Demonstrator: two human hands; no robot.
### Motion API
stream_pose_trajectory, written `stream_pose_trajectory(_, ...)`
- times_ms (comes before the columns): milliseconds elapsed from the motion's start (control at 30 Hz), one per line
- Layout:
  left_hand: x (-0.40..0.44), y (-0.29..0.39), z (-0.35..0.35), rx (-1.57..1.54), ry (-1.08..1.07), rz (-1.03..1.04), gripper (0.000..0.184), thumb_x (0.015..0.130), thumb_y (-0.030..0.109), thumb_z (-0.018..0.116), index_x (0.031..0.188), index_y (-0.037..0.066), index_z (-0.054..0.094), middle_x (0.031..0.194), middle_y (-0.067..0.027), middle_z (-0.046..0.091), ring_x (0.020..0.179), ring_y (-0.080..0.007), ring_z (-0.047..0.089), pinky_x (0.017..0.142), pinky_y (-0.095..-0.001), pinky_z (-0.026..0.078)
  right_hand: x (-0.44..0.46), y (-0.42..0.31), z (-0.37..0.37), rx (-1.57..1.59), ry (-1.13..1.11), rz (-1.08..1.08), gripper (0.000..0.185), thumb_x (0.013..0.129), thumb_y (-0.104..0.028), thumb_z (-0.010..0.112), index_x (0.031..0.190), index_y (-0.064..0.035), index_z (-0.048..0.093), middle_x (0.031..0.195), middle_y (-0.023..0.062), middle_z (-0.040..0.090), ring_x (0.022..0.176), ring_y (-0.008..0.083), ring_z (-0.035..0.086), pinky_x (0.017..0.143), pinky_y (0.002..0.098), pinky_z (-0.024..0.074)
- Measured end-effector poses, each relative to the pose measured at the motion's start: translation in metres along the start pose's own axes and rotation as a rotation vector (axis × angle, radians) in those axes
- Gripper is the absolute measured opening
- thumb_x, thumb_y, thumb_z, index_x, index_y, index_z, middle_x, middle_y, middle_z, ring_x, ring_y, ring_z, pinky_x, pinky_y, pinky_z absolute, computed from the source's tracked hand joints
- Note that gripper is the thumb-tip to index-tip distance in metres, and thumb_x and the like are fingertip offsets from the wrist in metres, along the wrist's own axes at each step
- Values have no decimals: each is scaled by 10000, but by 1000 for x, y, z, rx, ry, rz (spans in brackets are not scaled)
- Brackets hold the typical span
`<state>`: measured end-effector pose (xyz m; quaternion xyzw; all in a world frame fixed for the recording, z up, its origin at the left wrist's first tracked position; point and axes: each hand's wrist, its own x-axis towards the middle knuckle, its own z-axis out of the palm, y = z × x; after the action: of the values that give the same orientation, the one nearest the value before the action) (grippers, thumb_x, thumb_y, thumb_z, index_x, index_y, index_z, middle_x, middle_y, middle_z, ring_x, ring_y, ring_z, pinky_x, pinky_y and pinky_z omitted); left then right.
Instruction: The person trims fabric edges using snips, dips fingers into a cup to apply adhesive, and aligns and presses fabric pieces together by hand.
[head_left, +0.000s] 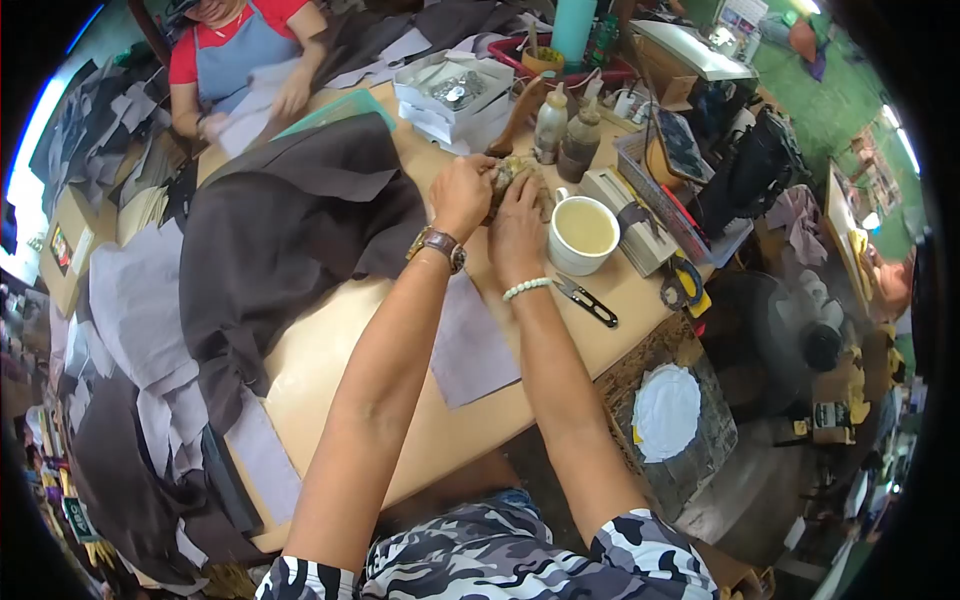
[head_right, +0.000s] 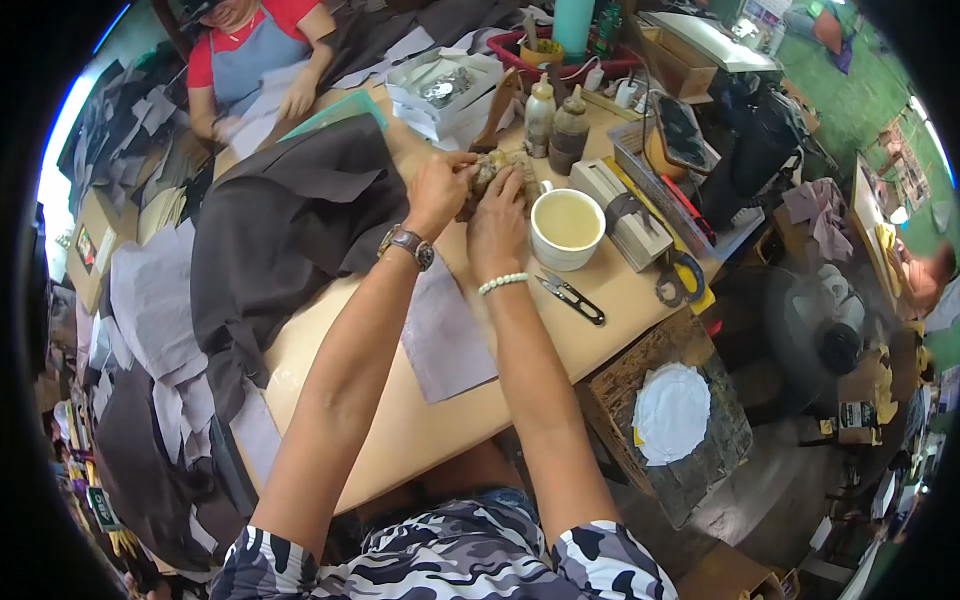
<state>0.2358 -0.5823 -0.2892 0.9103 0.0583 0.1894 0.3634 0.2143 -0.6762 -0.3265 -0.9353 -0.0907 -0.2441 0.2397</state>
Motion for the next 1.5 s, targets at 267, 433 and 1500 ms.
stream_pose_trajectory(267,14,-15,-5,-52,-60,-24,253,809,231,653,1009,86,704,813,-117,696,739,-211,661,682,-325,492,-11,-5,-10,275,-88,38,556,727,-7,595,1248,77,420,1294,245,374,1082,403,503,908,427,447)
stream_pose_trajectory(433,18,-34,-7,-289,-135,10,229,819,138,649,1009,18,691,807,-90,691,719,-140,632,650,-288,487,-6,11,5,496,95,72,428,700,-7,593,1128,-23,577,1217,229,445,1080,385,501,914,421,441)
stream_pose_trajectory(1500,-4,-35,0,-184,-48,50,235,861,170,550,1063,75,625,917,-181,667,863,-319,647,769,-376,489,-3,-16,-20,93,-237,110,692,807,-167,604,1369,74,280,1127,261,463,827,393,596,698,441,491)
